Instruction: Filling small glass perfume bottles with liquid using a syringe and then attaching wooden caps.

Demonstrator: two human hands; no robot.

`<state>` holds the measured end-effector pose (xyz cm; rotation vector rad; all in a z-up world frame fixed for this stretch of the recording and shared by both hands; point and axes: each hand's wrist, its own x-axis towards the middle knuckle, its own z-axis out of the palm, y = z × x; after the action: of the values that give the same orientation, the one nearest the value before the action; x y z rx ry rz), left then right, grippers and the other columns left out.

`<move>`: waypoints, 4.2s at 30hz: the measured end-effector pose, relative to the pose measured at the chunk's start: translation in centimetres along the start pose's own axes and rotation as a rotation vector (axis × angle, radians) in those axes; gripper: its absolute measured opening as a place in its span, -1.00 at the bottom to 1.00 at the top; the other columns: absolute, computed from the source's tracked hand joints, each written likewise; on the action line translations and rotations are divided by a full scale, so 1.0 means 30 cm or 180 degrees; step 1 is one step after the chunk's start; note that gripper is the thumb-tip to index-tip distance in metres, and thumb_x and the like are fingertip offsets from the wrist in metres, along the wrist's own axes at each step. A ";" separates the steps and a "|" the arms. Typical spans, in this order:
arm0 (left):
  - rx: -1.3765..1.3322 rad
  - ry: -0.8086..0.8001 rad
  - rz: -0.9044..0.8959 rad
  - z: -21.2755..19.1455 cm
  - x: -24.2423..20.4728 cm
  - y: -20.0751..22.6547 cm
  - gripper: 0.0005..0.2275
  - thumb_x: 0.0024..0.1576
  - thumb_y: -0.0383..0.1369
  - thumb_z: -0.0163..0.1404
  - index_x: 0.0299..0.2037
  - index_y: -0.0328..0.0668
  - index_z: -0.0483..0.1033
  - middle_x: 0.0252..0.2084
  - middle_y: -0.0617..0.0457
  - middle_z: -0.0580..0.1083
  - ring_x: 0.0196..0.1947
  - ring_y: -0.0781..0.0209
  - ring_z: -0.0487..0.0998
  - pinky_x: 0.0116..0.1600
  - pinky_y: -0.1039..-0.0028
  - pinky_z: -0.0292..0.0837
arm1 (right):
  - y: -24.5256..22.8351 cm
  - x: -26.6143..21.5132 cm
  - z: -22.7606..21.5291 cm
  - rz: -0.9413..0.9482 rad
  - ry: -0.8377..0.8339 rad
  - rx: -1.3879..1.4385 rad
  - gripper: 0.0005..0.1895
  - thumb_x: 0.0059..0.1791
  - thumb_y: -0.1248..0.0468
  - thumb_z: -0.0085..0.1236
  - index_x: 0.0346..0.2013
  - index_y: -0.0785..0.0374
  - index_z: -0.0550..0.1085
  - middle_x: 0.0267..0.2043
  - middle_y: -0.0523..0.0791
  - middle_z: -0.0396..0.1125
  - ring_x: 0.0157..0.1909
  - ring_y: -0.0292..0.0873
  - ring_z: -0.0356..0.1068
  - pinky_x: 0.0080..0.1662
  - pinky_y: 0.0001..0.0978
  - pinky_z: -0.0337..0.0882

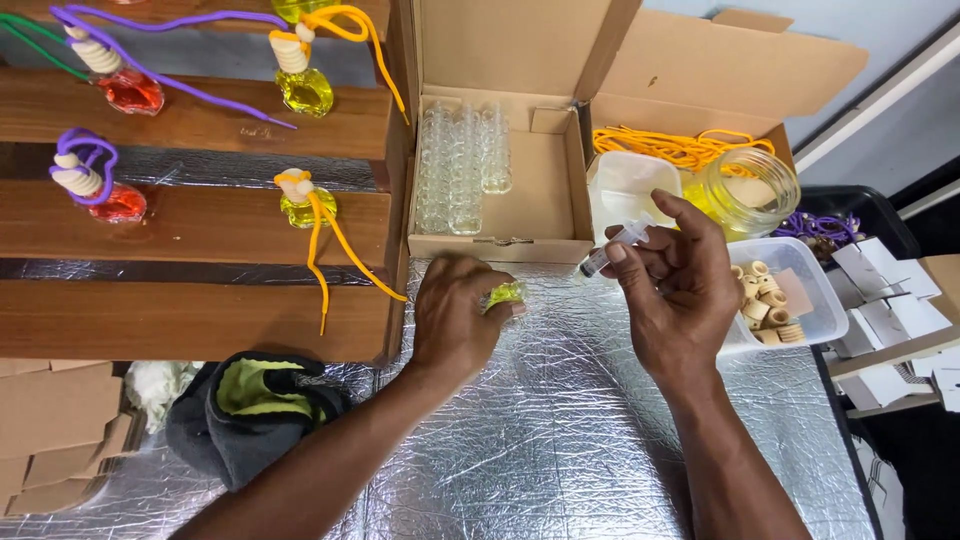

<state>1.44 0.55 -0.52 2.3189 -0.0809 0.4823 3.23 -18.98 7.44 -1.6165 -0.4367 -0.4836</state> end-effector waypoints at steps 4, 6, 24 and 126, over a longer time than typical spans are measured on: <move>-0.0029 -0.0317 -0.0018 -0.035 0.001 0.003 -0.71 -0.05 -0.28 0.34 -0.13 -0.09 0.67 -0.24 0.01 0.57 -0.08 0.00 0.47 0.02 0.21 0.36 | 0.010 0.011 -0.008 -0.0163 -0.0007 -0.0097 -0.48 0.06 0.50 0.20 0.28 0.42 0.27 -0.12 0.14 0.45 -0.15 -0.07 0.53 -0.08 -0.26 0.65; -0.0133 -0.0375 0.0126 -0.048 -0.004 -0.001 -0.74 -0.01 -0.36 0.31 -0.12 -0.14 0.65 -0.28 -0.07 0.53 -0.08 -0.07 0.50 0.05 0.13 0.38 | 0.011 0.017 -0.012 -0.0374 -0.0040 -0.0232 -0.50 0.06 0.52 0.18 0.27 0.48 0.27 -0.15 0.22 0.46 -0.19 0.00 0.56 -0.11 -0.22 0.63; 0.0537 -0.0756 -0.0165 -0.063 0.000 0.030 -0.58 0.05 -0.22 0.27 0.12 -0.08 0.56 0.03 0.01 0.54 0.11 -0.04 0.40 0.10 0.15 0.34 | -0.146 0.097 -0.140 -0.0749 0.0473 -0.0390 -0.67 0.22 0.44 0.15 0.23 0.47 0.30 -0.14 0.10 0.36 -0.22 -0.09 0.48 -0.11 -0.31 0.63; 0.1262 -0.1700 0.0227 0.407 0.711 0.705 -0.88 0.21 -0.24 -0.02 -0.20 0.22 0.62 -0.11 0.20 0.60 0.31 0.03 0.33 0.49 -0.41 -0.69 | 0.127 0.510 -0.466 0.0347 -0.1086 -0.3795 -0.80 -0.04 0.51 0.04 -0.23 0.34 0.60 -0.25 0.03 0.53 -0.21 0.17 0.46 -0.36 0.05 0.36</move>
<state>20.86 -21.23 13.57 2.7873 -0.3521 -0.1147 17.34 -33.27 13.78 -2.8847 -0.3057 -0.3927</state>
